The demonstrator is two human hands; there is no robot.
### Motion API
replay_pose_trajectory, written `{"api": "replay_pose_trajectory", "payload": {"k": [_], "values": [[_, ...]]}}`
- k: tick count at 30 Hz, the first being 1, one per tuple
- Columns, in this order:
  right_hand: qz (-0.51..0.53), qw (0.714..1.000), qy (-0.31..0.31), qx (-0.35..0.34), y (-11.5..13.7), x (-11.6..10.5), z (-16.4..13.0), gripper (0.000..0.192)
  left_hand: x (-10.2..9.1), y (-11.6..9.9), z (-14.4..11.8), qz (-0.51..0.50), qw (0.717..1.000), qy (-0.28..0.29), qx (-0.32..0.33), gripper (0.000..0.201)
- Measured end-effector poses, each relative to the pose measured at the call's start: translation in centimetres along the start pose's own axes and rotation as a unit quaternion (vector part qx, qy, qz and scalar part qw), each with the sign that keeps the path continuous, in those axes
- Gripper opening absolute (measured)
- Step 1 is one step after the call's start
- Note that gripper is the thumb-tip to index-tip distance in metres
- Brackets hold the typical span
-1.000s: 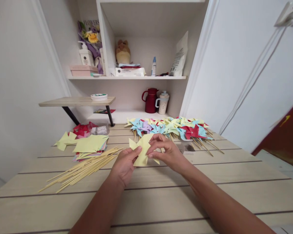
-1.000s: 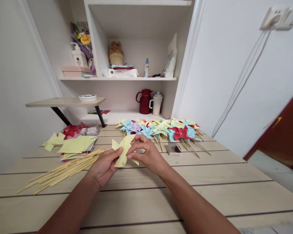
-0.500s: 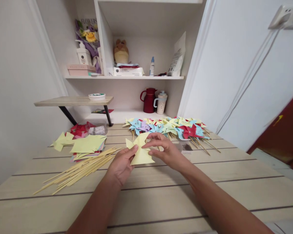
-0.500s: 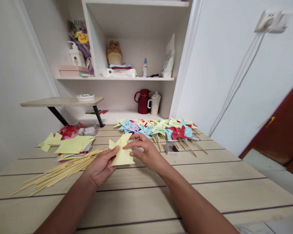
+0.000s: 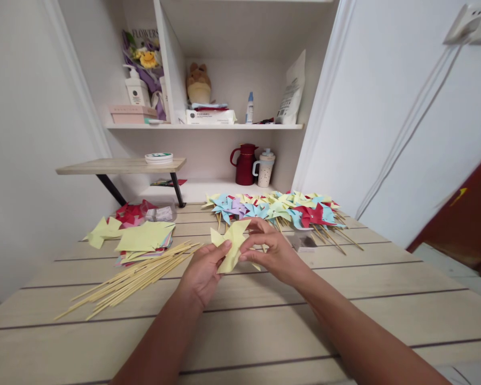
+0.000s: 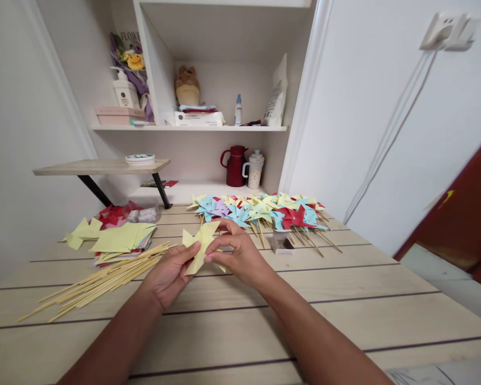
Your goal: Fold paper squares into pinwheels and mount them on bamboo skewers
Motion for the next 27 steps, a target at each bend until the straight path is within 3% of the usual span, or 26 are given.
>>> {"api": "replay_pose_trajectory", "payload": {"k": [10,20,27], "values": [[-0.036,0.998,-0.018,0.042,-0.24,0.36,-0.06,0.015,0.29,-0.78,-0.51,0.093,0.990,-0.019,0.104,0.037],[-0.023,0.998,-0.011,0.055,-0.20,0.33,-0.06,0.015,0.59,-0.92,-0.81,0.105,0.986,-0.033,0.122,0.034],[-0.049,0.995,-0.048,0.067,-0.06,0.39,-0.03,0.016,0.67,-0.62,-0.67,0.102,0.987,-0.023,0.120,0.036]]}}
Point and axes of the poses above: each hand's wrist, its own z-axis towards the middle knuckle, its own x-axis out of the palm, y = z × x, the point moved 3 cm from there along z, towards the middle knuckle, and after that the axes turned 6 degrees about x, right-handed, at the moved point
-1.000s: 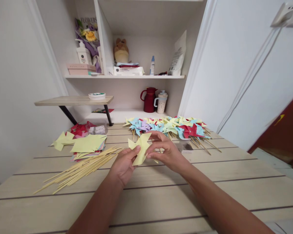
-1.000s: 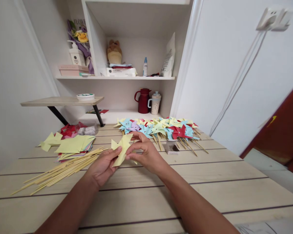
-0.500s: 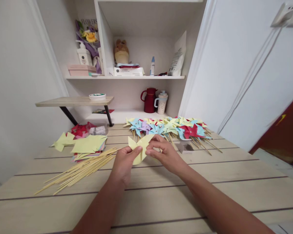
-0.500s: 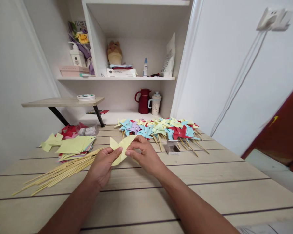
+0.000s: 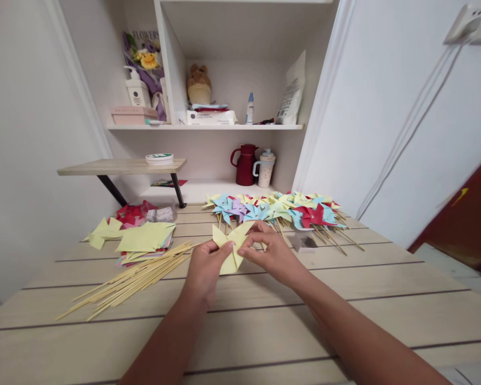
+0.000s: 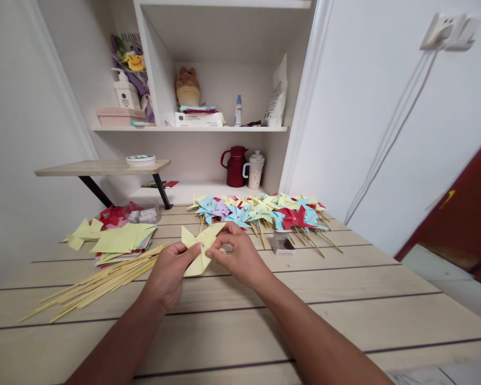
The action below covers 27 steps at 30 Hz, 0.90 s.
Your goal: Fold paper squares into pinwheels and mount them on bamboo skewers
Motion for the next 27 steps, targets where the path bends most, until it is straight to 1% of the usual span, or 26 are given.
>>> {"api": "replay_pose_trajectory", "payload": {"k": [4,9,13,19,27], "values": [[-0.009,1.000,-0.014,-0.005,-0.03,-0.06,0.08,0.010,-0.11,0.16,0.03,-0.011,1.000,-0.009,-0.022,0.034],[0.008,0.999,-0.036,0.033,-0.41,-0.34,0.15,0.008,0.09,0.09,-0.18,-0.035,0.998,-0.013,-0.043,0.033],[0.009,0.999,-0.033,0.037,-0.43,-0.35,0.12,0.010,0.11,0.28,-0.17,-0.029,0.999,-0.012,-0.042,0.034],[0.007,0.998,-0.055,0.041,-0.82,-0.39,0.15,0.009,0.15,0.61,0.05,-0.027,0.999,-0.023,-0.026,0.034],[-0.009,0.998,-0.067,0.005,-0.42,-0.37,0.06,0.011,0.34,0.50,-0.04,0.008,1.000,-0.023,-0.016,0.036]]}}
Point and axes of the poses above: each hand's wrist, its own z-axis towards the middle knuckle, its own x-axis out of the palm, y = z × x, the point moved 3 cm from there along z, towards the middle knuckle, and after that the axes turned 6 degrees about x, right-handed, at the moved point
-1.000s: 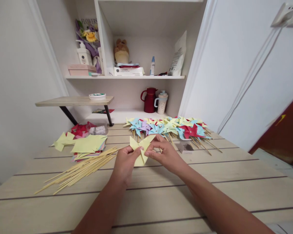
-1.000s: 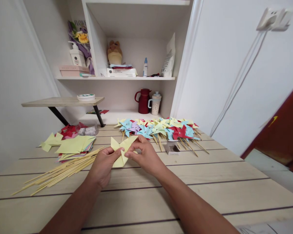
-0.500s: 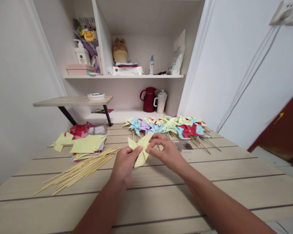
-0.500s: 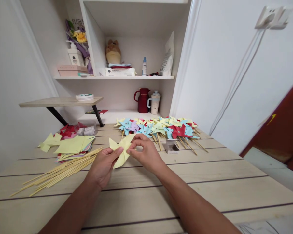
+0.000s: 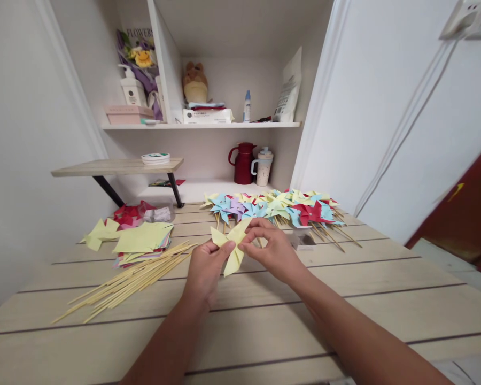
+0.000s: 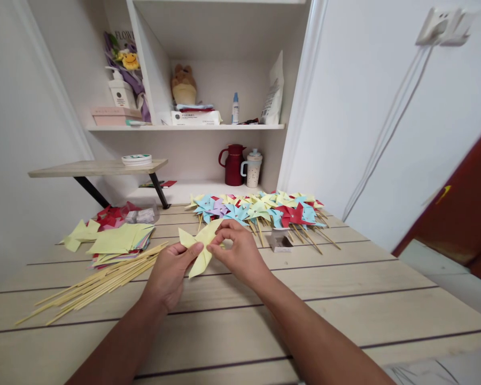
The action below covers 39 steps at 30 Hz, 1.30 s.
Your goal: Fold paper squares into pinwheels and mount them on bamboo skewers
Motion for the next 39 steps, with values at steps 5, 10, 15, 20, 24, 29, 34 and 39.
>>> {"api": "replay_pose_trajectory", "payload": {"k": [5,10,15,20,24,29,34,39], "values": [[-0.013,1.000,-0.002,-0.019,0.5,0.1,-0.1,0.012,0.1,-0.3,-0.2,0.013,1.000,0.003,0.010,0.032],[-0.013,1.000,-0.004,-0.018,0.6,0.1,-0.1,0.013,0.3,-0.5,-0.3,0.005,1.000,0.002,0.021,0.035],[0.087,0.995,-0.009,0.055,-0.3,-0.2,0.0,0.017,0.0,-0.3,0.0,-0.027,0.999,-0.019,0.018,0.035],[0.234,0.954,0.023,0.186,-1.0,0.6,-0.2,0.063,-0.5,-0.1,0.2,-0.024,0.998,-0.058,0.026,0.037],[0.257,0.941,0.071,0.208,-0.5,1.7,-0.7,0.068,-0.3,0.0,0.3,-0.038,0.998,-0.036,0.020,0.038],[0.256,0.943,0.096,0.191,0.2,2.1,-0.8,0.036,0.1,0.0,0.0,-0.048,0.998,-0.022,0.015,0.038],[0.221,0.955,0.052,0.193,-0.4,1.5,-0.6,0.028,0.5,0.0,-0.2,-0.047,0.999,-0.006,0.010,0.042],[0.247,0.947,0.047,0.201,-0.6,1.7,-0.6,0.024,0.4,-0.1,-0.1,-0.057,0.998,-0.025,0.015,0.039]]}}
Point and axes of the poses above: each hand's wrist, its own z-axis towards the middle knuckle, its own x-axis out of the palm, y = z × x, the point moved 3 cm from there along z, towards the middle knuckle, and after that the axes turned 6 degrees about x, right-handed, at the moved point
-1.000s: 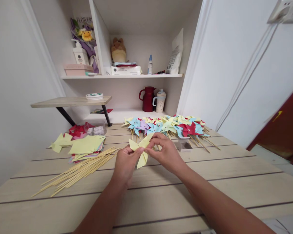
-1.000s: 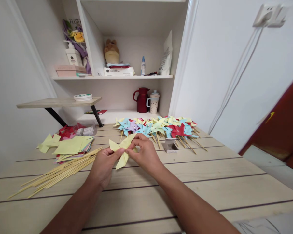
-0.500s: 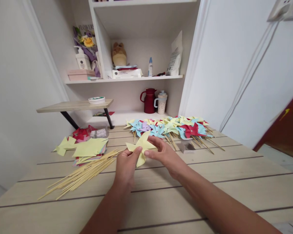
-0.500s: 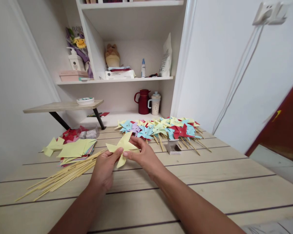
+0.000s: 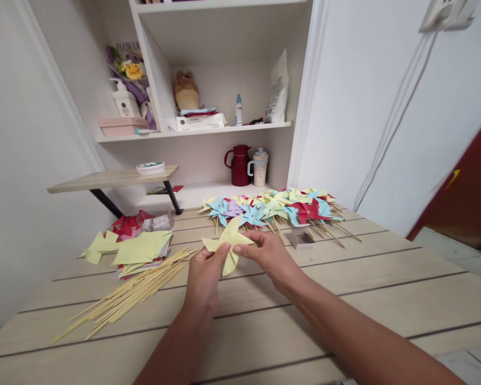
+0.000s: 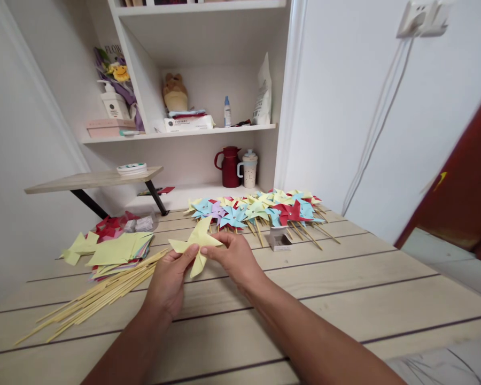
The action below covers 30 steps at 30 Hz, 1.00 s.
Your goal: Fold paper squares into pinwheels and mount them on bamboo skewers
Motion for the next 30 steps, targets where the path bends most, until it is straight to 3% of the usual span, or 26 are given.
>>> {"api": "replay_pose_trajectory", "payload": {"k": [7,22,28,30], "values": [[-0.032,0.999,-0.031,-0.003,0.06,-0.22,0.00,0.019,0.12,0.02,-0.06,-0.009,1.000,0.002,0.002,0.041],[-0.042,0.999,-0.022,0.002,-0.49,-0.13,0.10,0.020,-0.02,0.29,0.11,0.005,1.000,0.010,0.019,0.041],[-0.047,0.999,-0.020,-0.002,-0.21,0.24,-0.06,0.021,-0.41,0.23,0.48,0.073,0.993,-0.022,0.086,0.037],[-0.041,0.999,-0.009,-0.011,-0.11,0.31,0.00,0.021,-0.36,0.39,0.59,0.061,0.997,0.007,0.054,0.039]]}}
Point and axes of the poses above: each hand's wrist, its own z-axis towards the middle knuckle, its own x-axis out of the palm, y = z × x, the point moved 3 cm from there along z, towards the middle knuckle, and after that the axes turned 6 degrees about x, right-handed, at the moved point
